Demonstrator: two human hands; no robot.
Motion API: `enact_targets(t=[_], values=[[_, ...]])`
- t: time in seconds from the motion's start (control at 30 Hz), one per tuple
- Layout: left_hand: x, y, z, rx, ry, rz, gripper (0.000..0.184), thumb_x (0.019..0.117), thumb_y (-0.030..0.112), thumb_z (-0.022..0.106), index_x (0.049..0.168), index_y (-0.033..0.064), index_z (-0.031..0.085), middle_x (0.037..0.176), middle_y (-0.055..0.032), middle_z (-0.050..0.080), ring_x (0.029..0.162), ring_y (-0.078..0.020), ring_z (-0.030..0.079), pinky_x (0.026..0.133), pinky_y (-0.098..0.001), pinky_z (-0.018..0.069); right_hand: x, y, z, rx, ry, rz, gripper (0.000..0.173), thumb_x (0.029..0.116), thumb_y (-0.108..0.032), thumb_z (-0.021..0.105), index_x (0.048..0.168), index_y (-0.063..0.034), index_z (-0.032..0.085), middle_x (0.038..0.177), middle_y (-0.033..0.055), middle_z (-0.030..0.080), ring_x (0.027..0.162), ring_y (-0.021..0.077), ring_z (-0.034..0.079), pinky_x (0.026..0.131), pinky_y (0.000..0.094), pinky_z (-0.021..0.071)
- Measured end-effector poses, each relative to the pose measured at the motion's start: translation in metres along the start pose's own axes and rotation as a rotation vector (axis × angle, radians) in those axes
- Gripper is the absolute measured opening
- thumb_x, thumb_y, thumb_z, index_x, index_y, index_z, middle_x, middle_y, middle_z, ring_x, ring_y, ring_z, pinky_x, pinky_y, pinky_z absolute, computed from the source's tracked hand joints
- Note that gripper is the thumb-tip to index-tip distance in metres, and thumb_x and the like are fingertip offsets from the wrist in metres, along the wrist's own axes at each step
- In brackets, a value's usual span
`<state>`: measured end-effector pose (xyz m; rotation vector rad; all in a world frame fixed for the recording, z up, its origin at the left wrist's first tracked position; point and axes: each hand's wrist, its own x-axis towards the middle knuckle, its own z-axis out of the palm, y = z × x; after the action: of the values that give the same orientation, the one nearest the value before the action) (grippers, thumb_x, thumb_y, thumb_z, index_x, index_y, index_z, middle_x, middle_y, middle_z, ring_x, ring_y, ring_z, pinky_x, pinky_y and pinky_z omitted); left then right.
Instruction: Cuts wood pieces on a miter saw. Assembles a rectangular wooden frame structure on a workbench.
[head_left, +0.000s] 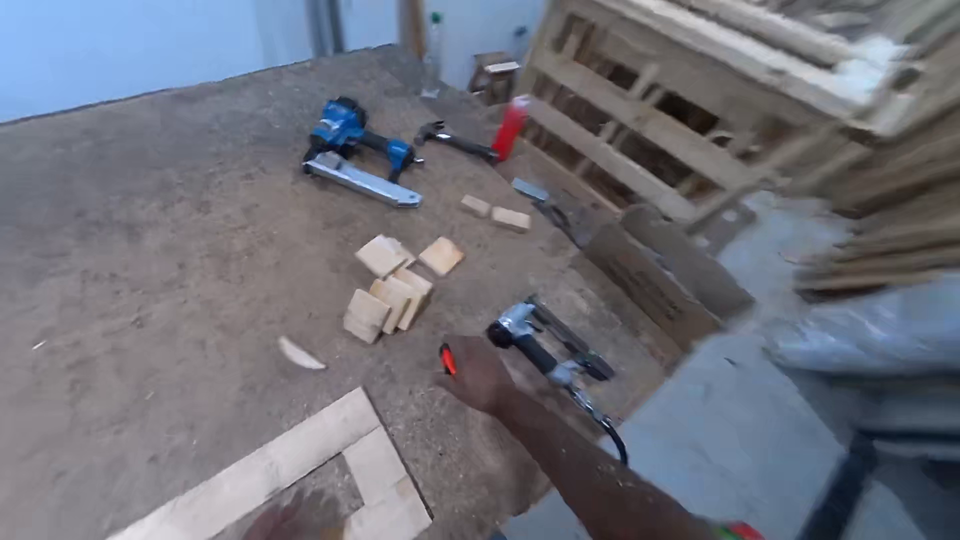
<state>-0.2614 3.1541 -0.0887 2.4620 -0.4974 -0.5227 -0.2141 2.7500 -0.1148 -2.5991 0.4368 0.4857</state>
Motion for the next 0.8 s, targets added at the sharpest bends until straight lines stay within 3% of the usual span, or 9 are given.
enact_targets(t=[0.07, 0.17, 0.23, 0.3, 0.4, 0.47, 0.57, 0.7, 0.8], values=[[0.007, 0.011, 0.010, -0.003, 0.094, -0.054, 0.042, 0.0943, 0.026, 0.072, 0.123, -0.0037, 0.070, 0.140, -0.0257, 0.059, 0.139, -0.0441, 0.049, 0.118, -0.0556, 0.0379, 0.033, 0.009, 0.012, -0.141, 0.012, -0.191, 0.059, 0.0912, -0.042, 0.073, 0.139, -0.0100, 0.058, 0.137, 0.0171, 0.061, 0.130, 0.0381, 0.055, 0.105, 0.0581, 0.0476], [0.041, 0.012, 0.025, 0.122, 0.172, -0.076, 0.059, 0.0919, 0.047, 0.069, 0.135, 0.0062, 0.065, 0.148, -0.0182, 0.055, 0.145, -0.0409, 0.042, 0.119, -0.0559, 0.0361, 0.040, 0.031, 0.004, -0.176, 0.125, -0.321, 0.054, 0.0937, -0.044, 0.070, 0.137, -0.0134, 0.060, 0.143, 0.0150, 0.058, 0.135, 0.0367, 0.052, 0.109, 0.0583, 0.0453], [0.070, 0.009, 0.027, 0.221, 0.122, -0.115, 0.084, 0.0871, 0.069, 0.064, 0.145, 0.0078, 0.056, 0.157, -0.0177, 0.046, 0.150, -0.0417, 0.034, 0.122, -0.0569, 0.0308, 0.019, 0.060, -0.010, -0.131, 0.329, -0.277, 0.046, 0.0998, -0.042, 0.060, 0.134, -0.0116, 0.065, 0.143, 0.0169, 0.058, 0.135, 0.0383, 0.053, 0.109, 0.0605, 0.0446], [0.095, 0.002, 0.030, 0.315, 0.053, -0.174, 0.108, 0.0761, 0.087, 0.060, 0.154, 0.0137, 0.046, 0.164, -0.0128, 0.037, 0.154, -0.0392, 0.024, 0.125, -0.0576, 0.0237, -0.004, 0.092, -0.021, -0.107, 0.468, -0.081, 0.039, 0.0988, -0.028, 0.062, 0.129, -0.0036, 0.065, 0.135, 0.0252, 0.061, 0.126, 0.0460, 0.057, 0.103, 0.0646, 0.0472], [0.110, -0.014, 0.042, 0.406, 0.028, -0.206, 0.119, 0.0645, 0.096, 0.059, 0.156, 0.0214, 0.044, 0.166, -0.0072, 0.033, 0.156, -0.0340, 0.022, 0.125, -0.0608, 0.0180, -0.029, 0.128, -0.027, -0.088, 0.259, 0.272, 0.071, 0.0896, -0.029, 0.073, 0.149, -0.0012, 0.046, 0.134, 0.0356, 0.054, 0.123, 0.0553, 0.055, 0.099, 0.0709, 0.0461], [0.112, -0.019, 0.047, 0.413, 0.049, -0.205, 0.119, 0.0625, 0.096, 0.060, 0.155, 0.0223, 0.046, 0.165, -0.0074, 0.035, 0.156, -0.0333, 0.023, 0.124, -0.0626, 0.0178, -0.029, 0.140, -0.021, -0.151, 0.156, 0.299, 0.089, 0.0835, -0.036, 0.079, 0.155, -0.0034, 0.037, 0.128, 0.0336, 0.060, 0.115, 0.0542, 0.061, 0.093, 0.0707, 0.0493], [0.112, -0.022, 0.052, 0.403, 0.062, -0.188, 0.116, 0.0646, 0.095, 0.059, 0.154, 0.0220, 0.047, 0.165, -0.0067, 0.036, 0.155, -0.0330, 0.025, 0.123, -0.0636, 0.0180, -0.018, 0.150, -0.014, -0.181, 0.134, 0.285, 0.105, 0.0820, -0.043, 0.083, 0.161, -0.0057, 0.025, 0.122, 0.0342, 0.063, 0.109, 0.0562, 0.062, 0.090, 0.0711, 0.0501], [0.111, -0.022, 0.052, 0.382, 0.037, -0.204, 0.115, 0.0652, 0.093, 0.061, 0.155, 0.0233, 0.046, 0.166, -0.0052, 0.033, 0.156, -0.0330, 0.023, 0.123, -0.0643, 0.0157, -0.013, 0.143, -0.036, -0.158, -0.062, 0.332, 0.094, 0.0892, -0.038, 0.077, 0.161, -0.0113, 0.022, 0.109, 0.0280, 0.069, 0.097, 0.0489, 0.069, 0.082, 0.0686, 0.0544], [0.113, -0.024, 0.053, 0.369, 0.051, -0.183, 0.115, 0.0670, 0.093, 0.058, 0.155, 0.0217, 0.045, 0.166, -0.0078, 0.033, 0.155, -0.0347, 0.023, 0.123, -0.0663, 0.0137, -0.042, 0.123, -0.070, 0.025, -0.069, 0.241, 0.069, 0.0854, -0.020, 0.074, 0.148, -0.0105, 0.046, 0.106, 0.0193, 0.070, 0.092, 0.0362, 0.070, 0.078, 0.0627, 0.0571]])
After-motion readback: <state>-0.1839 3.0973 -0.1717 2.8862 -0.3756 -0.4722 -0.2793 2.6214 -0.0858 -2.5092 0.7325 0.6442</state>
